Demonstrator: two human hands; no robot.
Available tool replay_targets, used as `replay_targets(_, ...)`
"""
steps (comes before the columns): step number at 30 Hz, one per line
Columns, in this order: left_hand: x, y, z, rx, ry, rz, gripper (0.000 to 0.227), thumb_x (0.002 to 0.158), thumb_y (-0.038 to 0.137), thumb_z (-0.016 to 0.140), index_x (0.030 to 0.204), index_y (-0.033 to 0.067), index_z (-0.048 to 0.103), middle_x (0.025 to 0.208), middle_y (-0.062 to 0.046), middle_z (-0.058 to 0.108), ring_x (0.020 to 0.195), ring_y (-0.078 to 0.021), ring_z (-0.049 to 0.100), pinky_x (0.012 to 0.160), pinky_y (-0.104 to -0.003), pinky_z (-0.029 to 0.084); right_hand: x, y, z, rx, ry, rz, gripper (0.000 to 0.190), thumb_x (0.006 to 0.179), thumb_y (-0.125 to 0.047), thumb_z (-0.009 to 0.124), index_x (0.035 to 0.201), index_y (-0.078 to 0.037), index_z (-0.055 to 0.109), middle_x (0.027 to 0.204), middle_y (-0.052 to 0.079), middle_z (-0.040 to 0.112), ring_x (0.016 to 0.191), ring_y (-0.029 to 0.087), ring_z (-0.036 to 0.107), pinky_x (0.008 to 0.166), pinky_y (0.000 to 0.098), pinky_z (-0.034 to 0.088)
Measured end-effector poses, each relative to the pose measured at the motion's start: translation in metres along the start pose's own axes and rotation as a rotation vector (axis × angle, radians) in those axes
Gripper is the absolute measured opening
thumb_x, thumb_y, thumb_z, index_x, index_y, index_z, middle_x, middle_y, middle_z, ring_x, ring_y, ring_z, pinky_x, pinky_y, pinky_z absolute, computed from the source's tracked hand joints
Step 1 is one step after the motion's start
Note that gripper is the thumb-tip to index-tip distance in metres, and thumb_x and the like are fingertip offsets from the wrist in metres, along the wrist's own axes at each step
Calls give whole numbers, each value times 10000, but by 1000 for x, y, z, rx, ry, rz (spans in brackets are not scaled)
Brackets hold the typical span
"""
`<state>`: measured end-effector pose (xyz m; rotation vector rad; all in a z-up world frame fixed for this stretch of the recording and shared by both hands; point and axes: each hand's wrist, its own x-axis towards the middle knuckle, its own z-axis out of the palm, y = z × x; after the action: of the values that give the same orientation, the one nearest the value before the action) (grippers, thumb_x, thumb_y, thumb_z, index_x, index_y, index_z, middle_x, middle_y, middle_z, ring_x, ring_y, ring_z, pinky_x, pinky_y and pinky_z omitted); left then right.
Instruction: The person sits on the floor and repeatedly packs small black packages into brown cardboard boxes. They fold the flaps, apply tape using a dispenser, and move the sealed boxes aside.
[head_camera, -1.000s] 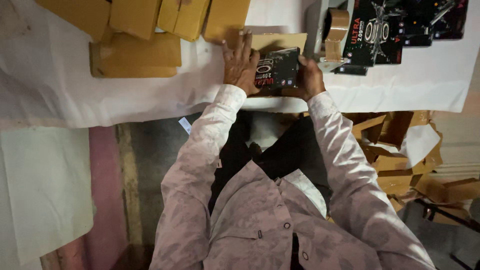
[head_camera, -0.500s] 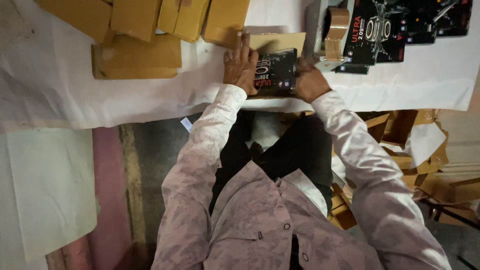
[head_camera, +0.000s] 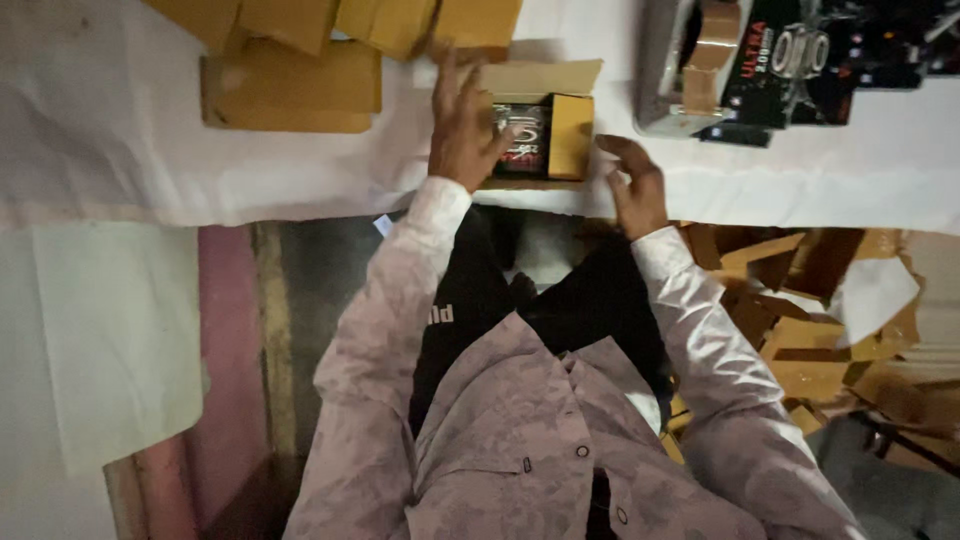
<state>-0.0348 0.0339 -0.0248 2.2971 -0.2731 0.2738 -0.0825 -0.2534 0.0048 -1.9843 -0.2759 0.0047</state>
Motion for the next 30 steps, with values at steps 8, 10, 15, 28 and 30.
replay_targets(8,-53,-23,-8,-76,-115,93,869,810,342,900,1509,77,457,1524,-250,508,1422,-443,480,1209,-473,382,19,49,31,-343,20,-192,474,787,-260,883,1158,-12,722,1261,185,671,1210,367,570,945,420,537)
replay_targets(10,-50,-26,2,-135,-41,-150,742,901,378,872,1501,130,513,1564,-156,563,1427,-349,547,1213,-409,451,20,67,33,-231,79,-29,361,810,-174,922,1055,7,729,1144,166,674,1120,320,606,893,411,550)
replay_targets(15,-8,-20,29,69,194,-43,971,848,282,825,1622,96,270,1653,-247,264,1510,-449,291,1245,-519,314,41,91,31,-93,304,311,437,843,-196,938,1051,49,642,1074,159,674,952,272,681,837,392,591)
replay_targets(28,22,-38,44,-15,71,107,790,838,444,838,1401,20,482,1431,-189,478,1331,-438,442,1147,-554,369,51,94,60,-121,287,-127,933,960,-446,759,1617,-11,260,1559,246,294,1500,438,374,1308,557,327)
replay_targets(30,19,-43,45,36,85,186,616,842,448,841,1259,57,610,1372,-141,529,1325,-404,469,1144,-541,391,56,91,58,-360,320,-136,1043,861,-511,752,1615,-6,238,1565,235,325,1443,417,371,1227,554,333)
